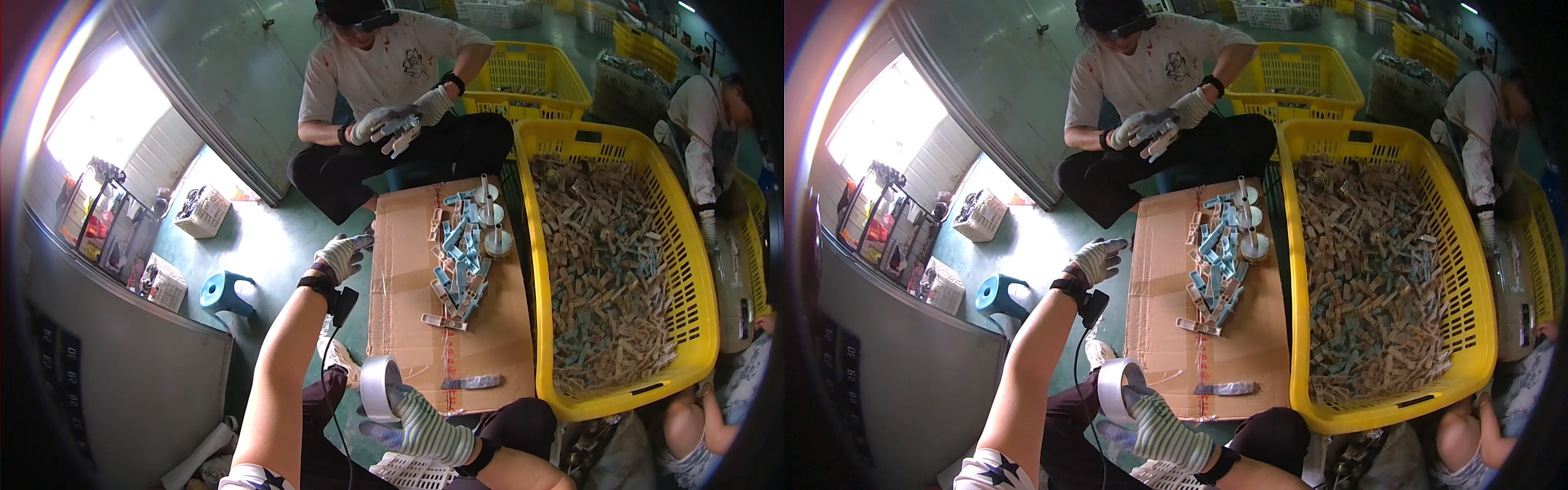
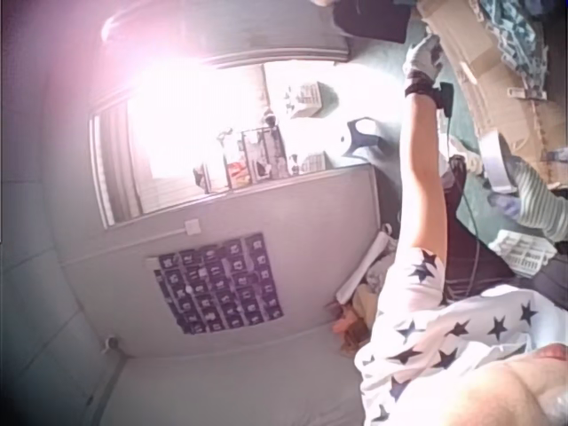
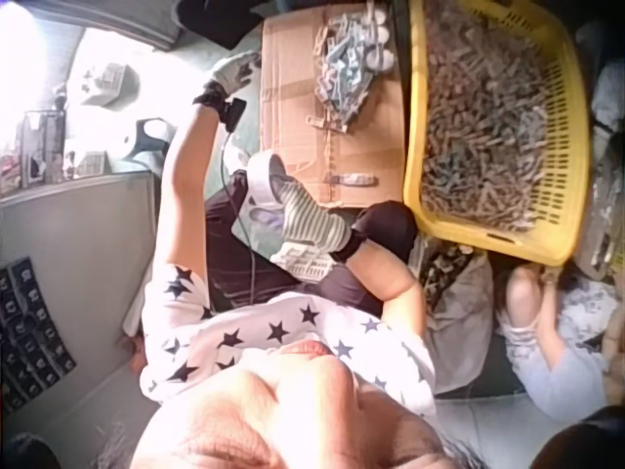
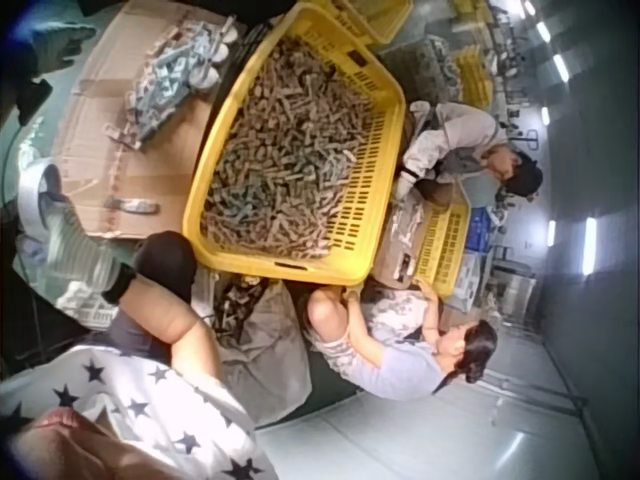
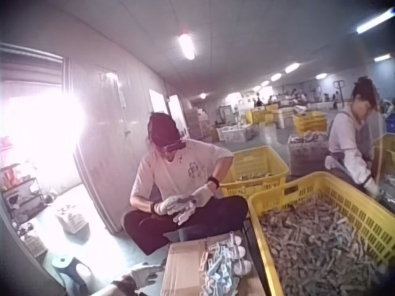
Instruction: Assembling plastic clips onto strips and securing them with tape in a factory environment.
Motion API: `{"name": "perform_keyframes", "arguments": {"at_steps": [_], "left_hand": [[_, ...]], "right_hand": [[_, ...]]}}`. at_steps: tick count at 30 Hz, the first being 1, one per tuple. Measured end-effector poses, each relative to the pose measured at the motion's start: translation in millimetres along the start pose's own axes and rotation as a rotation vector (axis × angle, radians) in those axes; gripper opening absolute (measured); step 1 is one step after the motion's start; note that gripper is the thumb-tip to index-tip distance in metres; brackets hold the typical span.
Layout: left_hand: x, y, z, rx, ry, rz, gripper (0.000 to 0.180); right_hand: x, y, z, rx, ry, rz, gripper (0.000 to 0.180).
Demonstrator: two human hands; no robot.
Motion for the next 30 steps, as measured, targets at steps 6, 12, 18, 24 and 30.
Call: {"name": "perform_keyframes", "arguments": {"at_steps": [6,12,18,24,30], "left_hand": [[-4,-6,0,0.012,0.131,0.001,0.077],[-8,-6,5,-0.065,0.217,0.003,0.080],[16,60,-56,-0.070,0.591,0.120,0.054],[-16,-18,33,0.107,0.168,0.046,0.100],[10,52,-13,-0.017,0.367,0.055,0.020]], "right_hand": [[1,2,1,0.041,0.036,0.024,0.039],[0,4,-1,0.057,-0.036,-0.053,0.046],[7,2,7,0.084,-0.049,-0.045,0.040],[-1,0,-10,-0.008,-0.044,0.006,0.038],[3,1,-4,0.009,-0.003,0.021,0.040]]}}
Point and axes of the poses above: each hand's wrist, its own y-axis towards the middle knuckle, its own z-axis out of the palm, x = y × z, the point moved 4 cm from there along y, towards the middle knuckle, and after that the axes turned 3 degrees about z, right-handed, at the moved point
